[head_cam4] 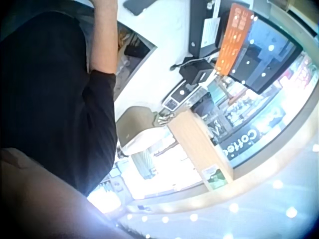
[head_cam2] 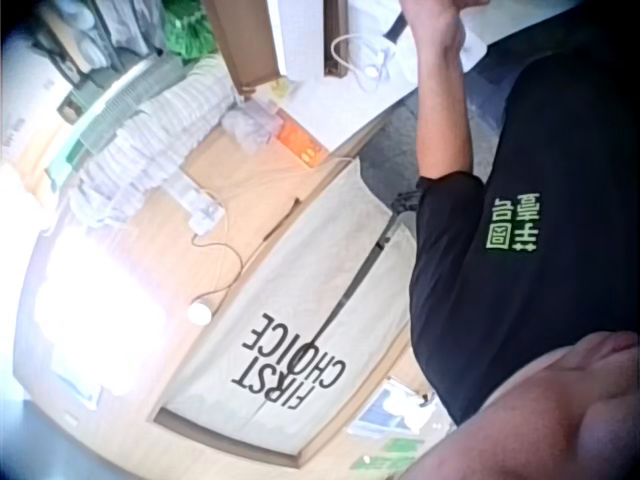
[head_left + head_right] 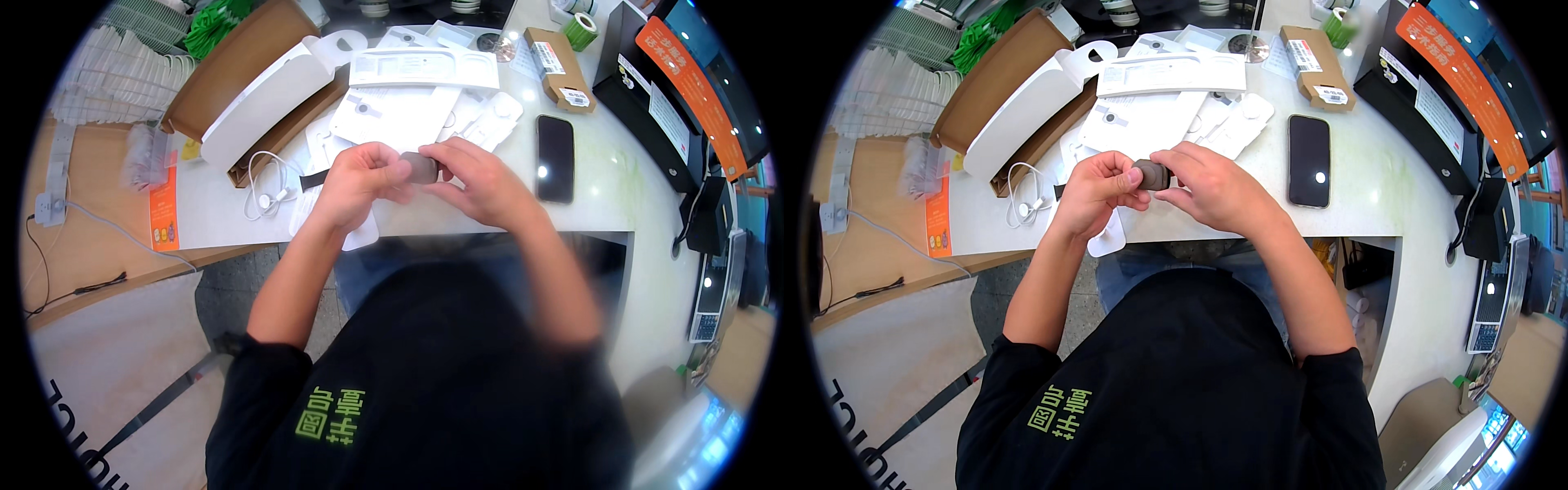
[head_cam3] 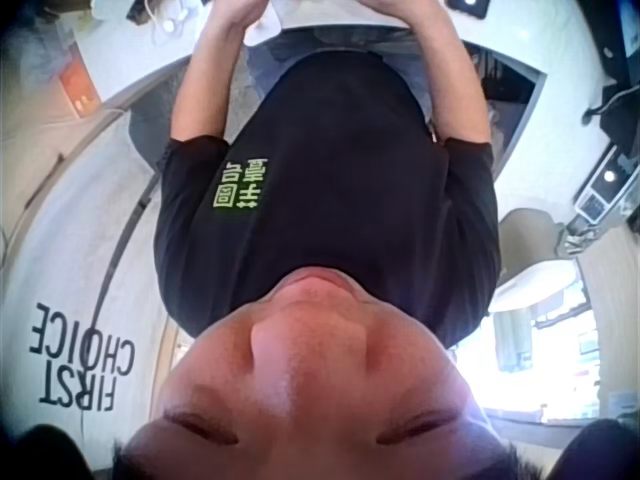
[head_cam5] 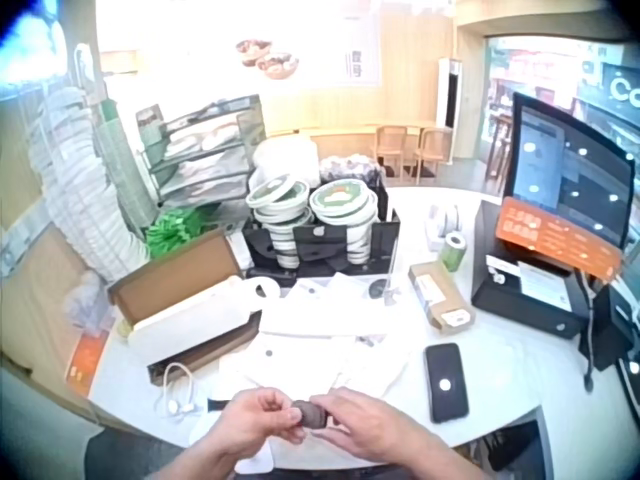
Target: The person unboxes a smartwatch and its accessories, removes protective films, and attaches the watch band to the watch body. They handle the watch, band, and packaging components on a cluttered counter.
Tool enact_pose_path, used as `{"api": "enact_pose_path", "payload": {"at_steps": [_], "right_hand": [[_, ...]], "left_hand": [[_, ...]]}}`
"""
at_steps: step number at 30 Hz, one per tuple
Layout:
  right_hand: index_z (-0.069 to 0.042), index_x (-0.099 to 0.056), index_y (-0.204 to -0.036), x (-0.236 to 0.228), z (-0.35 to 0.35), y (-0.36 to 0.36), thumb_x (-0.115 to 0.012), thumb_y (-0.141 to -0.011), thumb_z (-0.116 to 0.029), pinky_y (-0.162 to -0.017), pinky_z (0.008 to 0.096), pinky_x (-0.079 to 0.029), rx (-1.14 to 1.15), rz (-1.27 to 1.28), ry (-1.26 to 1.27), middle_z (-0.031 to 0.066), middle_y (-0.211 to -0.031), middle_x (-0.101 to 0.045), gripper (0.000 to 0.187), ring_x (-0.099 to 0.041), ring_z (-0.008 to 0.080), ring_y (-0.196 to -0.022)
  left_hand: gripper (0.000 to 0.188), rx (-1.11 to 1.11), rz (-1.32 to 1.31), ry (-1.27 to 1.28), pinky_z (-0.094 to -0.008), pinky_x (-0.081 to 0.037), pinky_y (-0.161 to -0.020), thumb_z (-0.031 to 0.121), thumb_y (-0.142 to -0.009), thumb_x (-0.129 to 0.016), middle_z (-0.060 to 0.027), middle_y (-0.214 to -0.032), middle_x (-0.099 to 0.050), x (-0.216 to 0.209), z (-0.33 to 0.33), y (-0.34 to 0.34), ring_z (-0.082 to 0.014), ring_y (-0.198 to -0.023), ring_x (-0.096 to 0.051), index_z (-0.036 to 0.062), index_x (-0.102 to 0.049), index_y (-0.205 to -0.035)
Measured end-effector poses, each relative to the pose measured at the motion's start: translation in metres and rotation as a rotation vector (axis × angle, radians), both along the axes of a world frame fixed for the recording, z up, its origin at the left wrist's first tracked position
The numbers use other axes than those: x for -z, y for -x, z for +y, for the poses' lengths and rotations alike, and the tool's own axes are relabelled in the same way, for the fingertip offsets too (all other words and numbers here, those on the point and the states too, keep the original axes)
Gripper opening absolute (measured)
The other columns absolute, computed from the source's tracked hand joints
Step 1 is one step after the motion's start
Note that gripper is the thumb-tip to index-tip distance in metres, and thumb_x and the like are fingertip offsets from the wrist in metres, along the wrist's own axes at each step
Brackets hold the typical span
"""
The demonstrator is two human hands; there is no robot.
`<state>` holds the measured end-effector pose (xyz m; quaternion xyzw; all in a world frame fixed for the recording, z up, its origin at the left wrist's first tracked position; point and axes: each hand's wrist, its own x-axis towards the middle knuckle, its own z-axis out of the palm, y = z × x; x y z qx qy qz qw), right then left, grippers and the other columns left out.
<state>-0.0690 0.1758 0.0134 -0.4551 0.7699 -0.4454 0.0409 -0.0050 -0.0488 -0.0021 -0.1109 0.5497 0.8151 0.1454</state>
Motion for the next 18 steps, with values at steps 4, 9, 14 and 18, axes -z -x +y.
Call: {"api": "enact_pose_path", "payload": {"at_steps": [4,9,14,18], "right_hand": [[-0.005,-0.061,-0.122,-0.001,0.001,0.003,-0.077,-0.082,-0.008,-0.074,0.0351,-0.054,0.016,0.011,-0.002,0.0095,-0.097,-0.062,0.043,-0.063,0.0235,-0.081],[-0.005,-0.063,-0.121,-0.009,0.013,0.013,-0.078,-0.083,-0.011,-0.073,0.0339,-0.054,0.078,-0.089,-0.034,0.0085,-0.096,-0.063,0.041,-0.063,0.0212,-0.079],[-0.004,-0.065,-0.121,-0.003,0.017,0.017,-0.079,-0.081,-0.009,-0.076,0.0294,-0.052,0.175,-0.134,0.024,0.0055,-0.090,-0.062,0.043,-0.060,0.0166,-0.078],[-0.003,-0.065,-0.122,0.006,0.019,0.015,-0.080,-0.081,-0.010,-0.077,0.0297,-0.052,0.195,-0.244,0.067,0.0051,-0.089,-0.062,0.044,-0.059,0.0156,-0.078]], "left_hand": [[0.012,-0.041,-0.021,-0.031,-0.0336,-0.062,-0.068,0.011,-0.096,-0.068,-0.0112,-0.091,-0.070,0.001,-0.004,0.001,-0.0205,-0.077,-0.072,0.0019,-0.061,-0.092],[0.012,-0.092,0.066,-0.073,-0.0366,-0.062,-0.070,0.011,-0.097,-0.066,-0.0125,-0.093,-0.070,0.004,-0.013,0.006,-0.0227,-0.080,-0.072,0.0030,-0.059,-0.093],[0.015,-0.022,0.278,-0.403,-0.0379,-0.058,-0.068,0.013,-0.096,-0.068,-0.0172,-0.099,-0.067,0.020,-0.021,0.007,-0.0260,-0.077,-0.067,0.0036,-0.056,-0.099],[0.018,0.139,0.449,-0.761,-0.0397,-0.057,-0.065,0.009,-0.093,-0.069,-0.0194,-0.105,-0.065,0.022,-0.020,0.004,-0.0304,-0.078,-0.066,0.0042,-0.052,-0.094]]}}
